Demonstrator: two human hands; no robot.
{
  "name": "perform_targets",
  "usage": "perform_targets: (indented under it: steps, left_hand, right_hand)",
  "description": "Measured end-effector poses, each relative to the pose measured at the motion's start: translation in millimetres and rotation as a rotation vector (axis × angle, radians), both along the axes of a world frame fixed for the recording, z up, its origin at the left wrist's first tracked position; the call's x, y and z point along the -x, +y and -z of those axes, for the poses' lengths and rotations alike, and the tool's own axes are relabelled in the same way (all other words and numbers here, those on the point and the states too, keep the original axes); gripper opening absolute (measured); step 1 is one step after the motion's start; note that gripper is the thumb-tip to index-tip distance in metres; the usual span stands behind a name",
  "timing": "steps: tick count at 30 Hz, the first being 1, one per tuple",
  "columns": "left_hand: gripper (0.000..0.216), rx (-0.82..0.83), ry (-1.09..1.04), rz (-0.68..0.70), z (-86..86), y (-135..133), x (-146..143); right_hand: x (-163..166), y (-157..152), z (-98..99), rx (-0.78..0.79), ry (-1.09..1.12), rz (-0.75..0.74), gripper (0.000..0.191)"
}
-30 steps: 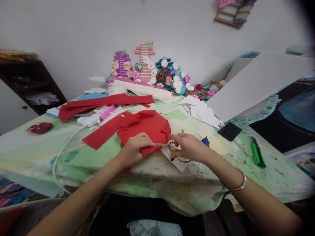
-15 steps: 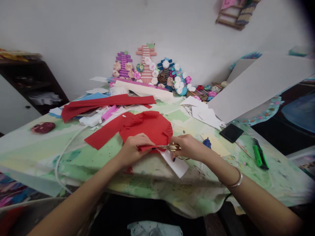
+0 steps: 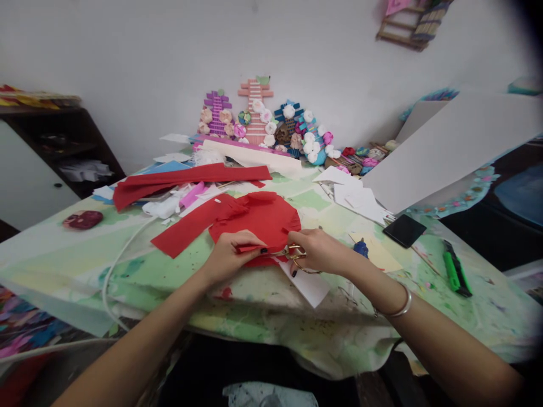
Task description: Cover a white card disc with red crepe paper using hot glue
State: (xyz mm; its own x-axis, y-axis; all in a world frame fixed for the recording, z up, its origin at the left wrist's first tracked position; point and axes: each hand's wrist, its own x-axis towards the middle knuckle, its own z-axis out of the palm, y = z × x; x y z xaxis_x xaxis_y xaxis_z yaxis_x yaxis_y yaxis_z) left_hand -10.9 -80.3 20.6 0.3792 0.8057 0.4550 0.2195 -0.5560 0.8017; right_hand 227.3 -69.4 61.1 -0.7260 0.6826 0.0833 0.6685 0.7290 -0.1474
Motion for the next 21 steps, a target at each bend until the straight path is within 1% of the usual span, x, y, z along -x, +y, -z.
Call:
perform_targets:
  steps: [3,9,13,17,21]
  left_hand:
    - [0.013,0.01,-0.014,-0.01,0.0,0,0]
    - [0.013,0.034,-0.057,-0.019,0.9,3,2]
    - [0.013,0.059,-0.088,-0.016,-0.1,3,1]
    - [0.013,0.081,-0.105,-0.017,-1.4,2,0]
    - [0.012,0.089,-0.096,-0.014,-2.1,2,0]
  right_hand:
    - [3,2,-0.2,0.037,-0.014,0.015,0.016]
    - [4,3,1.2,0.073,0.049,-0.001,0.02]
    - [9,3,-2.1,0.033,0.045,-0.013,0.021]
    - [17,5,-4.3,-0.005,-0.004,-0.019,0.024]
    - [24,8,-1.9,-0.051,-0.064,-0.011,0.034]
